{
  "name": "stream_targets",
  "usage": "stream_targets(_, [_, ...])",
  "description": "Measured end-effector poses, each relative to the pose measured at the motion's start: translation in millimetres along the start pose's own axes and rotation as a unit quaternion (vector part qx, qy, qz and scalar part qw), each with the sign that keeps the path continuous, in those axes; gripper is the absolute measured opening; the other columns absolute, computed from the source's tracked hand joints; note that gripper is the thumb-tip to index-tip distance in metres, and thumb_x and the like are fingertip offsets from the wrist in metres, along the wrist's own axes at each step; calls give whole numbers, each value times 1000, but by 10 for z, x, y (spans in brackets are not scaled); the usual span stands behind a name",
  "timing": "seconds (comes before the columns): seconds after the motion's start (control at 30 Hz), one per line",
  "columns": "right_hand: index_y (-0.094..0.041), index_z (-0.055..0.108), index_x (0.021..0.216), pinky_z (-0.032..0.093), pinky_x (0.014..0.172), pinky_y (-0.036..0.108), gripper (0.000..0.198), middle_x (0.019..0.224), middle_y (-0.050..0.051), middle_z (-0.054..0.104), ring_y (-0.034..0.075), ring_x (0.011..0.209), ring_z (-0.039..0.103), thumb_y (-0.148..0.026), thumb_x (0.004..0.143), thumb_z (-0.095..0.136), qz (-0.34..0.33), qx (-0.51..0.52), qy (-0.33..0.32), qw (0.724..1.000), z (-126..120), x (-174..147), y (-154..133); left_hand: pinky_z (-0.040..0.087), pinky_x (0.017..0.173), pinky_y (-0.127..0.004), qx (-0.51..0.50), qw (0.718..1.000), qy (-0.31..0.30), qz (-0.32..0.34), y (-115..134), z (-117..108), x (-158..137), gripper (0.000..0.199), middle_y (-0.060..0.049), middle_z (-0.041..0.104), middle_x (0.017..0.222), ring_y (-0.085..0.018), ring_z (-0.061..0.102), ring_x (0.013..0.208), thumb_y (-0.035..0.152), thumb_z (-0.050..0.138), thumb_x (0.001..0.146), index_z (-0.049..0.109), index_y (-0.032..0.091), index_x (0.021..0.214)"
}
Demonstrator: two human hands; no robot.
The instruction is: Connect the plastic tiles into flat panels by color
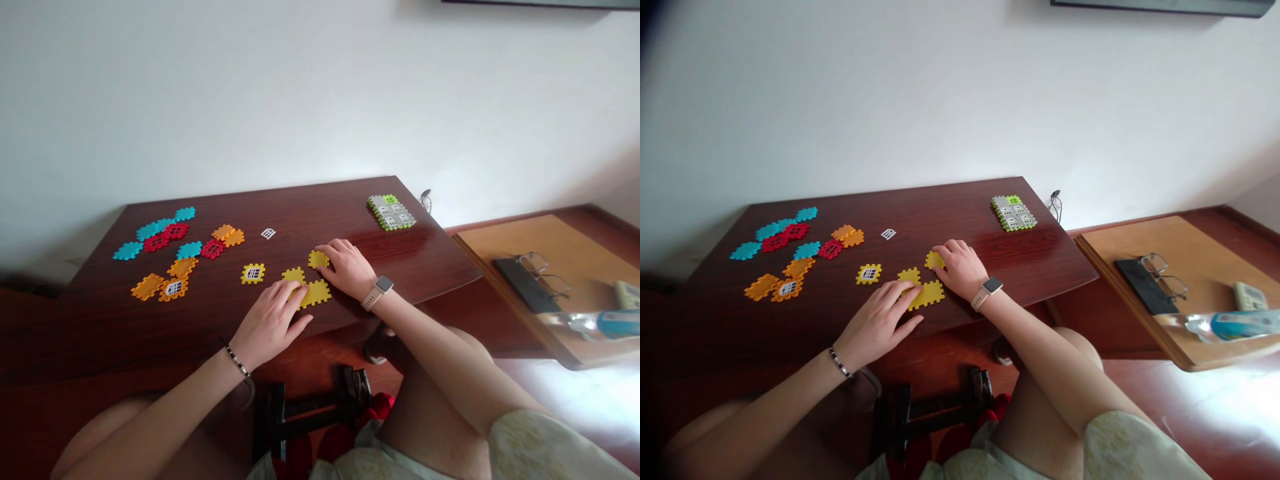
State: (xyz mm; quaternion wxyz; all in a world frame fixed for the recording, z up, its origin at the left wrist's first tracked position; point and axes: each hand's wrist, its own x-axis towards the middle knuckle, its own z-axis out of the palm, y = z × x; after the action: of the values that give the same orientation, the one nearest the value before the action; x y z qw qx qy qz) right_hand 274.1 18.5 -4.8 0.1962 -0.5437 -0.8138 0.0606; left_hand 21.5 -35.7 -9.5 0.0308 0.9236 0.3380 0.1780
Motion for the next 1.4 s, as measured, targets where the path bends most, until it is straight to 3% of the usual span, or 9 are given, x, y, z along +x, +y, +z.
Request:
stream_targets(0.23, [-17, 67, 140, 53, 107, 45, 44, 123, 14, 69, 32, 117, 65, -34, 99, 74, 23, -1, 2, 1000, -114, -92, 97, 58, 107, -53, 1, 1000, 26, 5, -53, 64, 120, 28, -13, 65, 128, -32, 64, 117, 28, 59, 107, 64, 19, 133])
stream_targets(0.7, [-22, 66, 142, 57, 102, 40, 50, 126, 11, 69, 28, 113, 71, -26, 93, 77, 46, 18, -23, 998, -278, -162, 186, 58, 107, -55, -26, 999, 42, 13, -112, 47, 83, 30, -13, 69, 130, -33, 66, 118, 28, 62, 106, 67, 19, 134])
stream_targets(0.97, [-21, 61, 150, 48, 121, 52, 58, 146, 15, 66, 32, 137, 62, -23, 94, 74, -49, 67, -12, 996, -234, -246, 326, 50, 122, -59, -51, 998, 46, -3, -137, 62, 54, 31, -15, 61, 145, -34, 57, 140, 29, 65, 104, 65, 21, 133])
stream_targets(1.23, [-23, 64, 147, 54, 113, 53, 55, 136, 13, 74, 32, 127, 69, -24, 93, 75, -58, 104, -1, 993, -252, -229, 405, 49, 124, -61, -69, 997, 35, -4, -181, 96, 104, 31, -14, 59, 153, -33, 55, 146, 31, 66, 104, 65, 23, 134])
stream_targets(1.4, [-24, 64, 145, 60, 99, 42, 52, 136, 11, 70, 27, 112, 73, -19, 93, 71, -34, 120, 10, 992, -256, -177, 345, 48, 125, -59, -71, 997, 23, -3, -180, 86, 148, 34, -13, 57, 156, -32, 54, 148, 29, 65, 104, 64, 24, 138])
